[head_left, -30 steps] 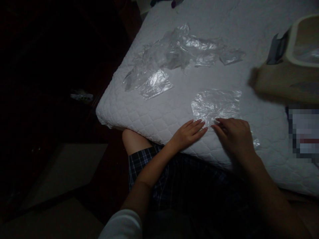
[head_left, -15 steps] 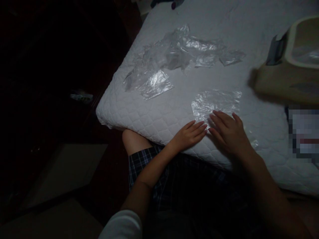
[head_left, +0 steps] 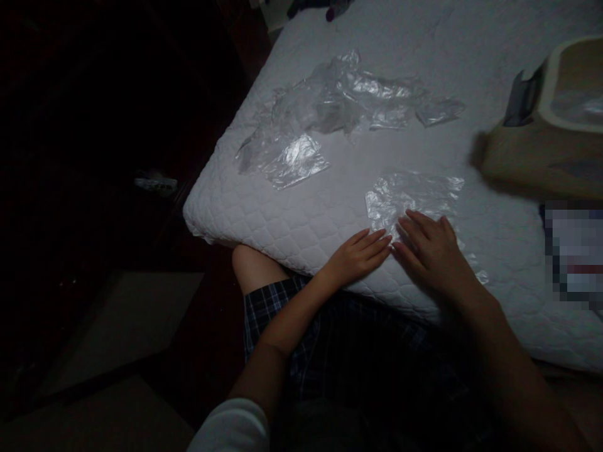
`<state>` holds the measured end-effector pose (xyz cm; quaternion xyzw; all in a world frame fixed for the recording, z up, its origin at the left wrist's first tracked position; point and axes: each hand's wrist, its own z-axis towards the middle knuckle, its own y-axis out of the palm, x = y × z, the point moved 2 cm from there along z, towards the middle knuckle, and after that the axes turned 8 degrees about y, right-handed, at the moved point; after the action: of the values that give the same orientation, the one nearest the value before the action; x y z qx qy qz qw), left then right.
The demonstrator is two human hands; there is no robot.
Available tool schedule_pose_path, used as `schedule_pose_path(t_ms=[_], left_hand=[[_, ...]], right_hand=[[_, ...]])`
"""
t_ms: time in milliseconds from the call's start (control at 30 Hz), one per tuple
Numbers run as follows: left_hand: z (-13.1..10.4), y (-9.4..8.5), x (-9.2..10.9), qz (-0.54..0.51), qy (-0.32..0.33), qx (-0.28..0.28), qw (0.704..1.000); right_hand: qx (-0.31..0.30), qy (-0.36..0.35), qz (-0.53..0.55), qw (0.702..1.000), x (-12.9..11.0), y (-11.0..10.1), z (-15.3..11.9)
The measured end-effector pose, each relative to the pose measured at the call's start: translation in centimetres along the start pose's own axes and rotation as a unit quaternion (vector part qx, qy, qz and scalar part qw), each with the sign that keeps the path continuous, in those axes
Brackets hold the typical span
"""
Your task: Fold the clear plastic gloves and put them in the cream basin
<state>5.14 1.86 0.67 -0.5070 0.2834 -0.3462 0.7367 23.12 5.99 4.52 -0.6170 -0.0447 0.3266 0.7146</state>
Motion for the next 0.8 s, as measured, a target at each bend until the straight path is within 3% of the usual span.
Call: schedule_pose_path(t_ms=[200, 433, 633, 800], left_hand=[[-0.1, 0.2, -0.1, -0.018, -0.002, -0.007, 1.000], [-0.2, 0.1, -0.1, -0.006, -0.017, -0.004, 1.000], [0.4, -0.5, 1.2, 0.010, -0.016, 0.014, 1.000], [2.0, -0.7, 2.5, -0.007, 0.000, 0.005, 1.000]], right_hand=[[0.043, 0.013, 0.055, 0.997, 1.3, -2.7, -0.3], [-0.048, 0.075, 0.105, 0.991, 2.4, -5.4, -1.5], [-0.097, 0.014, 0.116, 0.988, 4.5, -5.5, -2.3], [-0.113, -0.011, 0.106, 0.988, 4.6, -5.1, -2.5]])
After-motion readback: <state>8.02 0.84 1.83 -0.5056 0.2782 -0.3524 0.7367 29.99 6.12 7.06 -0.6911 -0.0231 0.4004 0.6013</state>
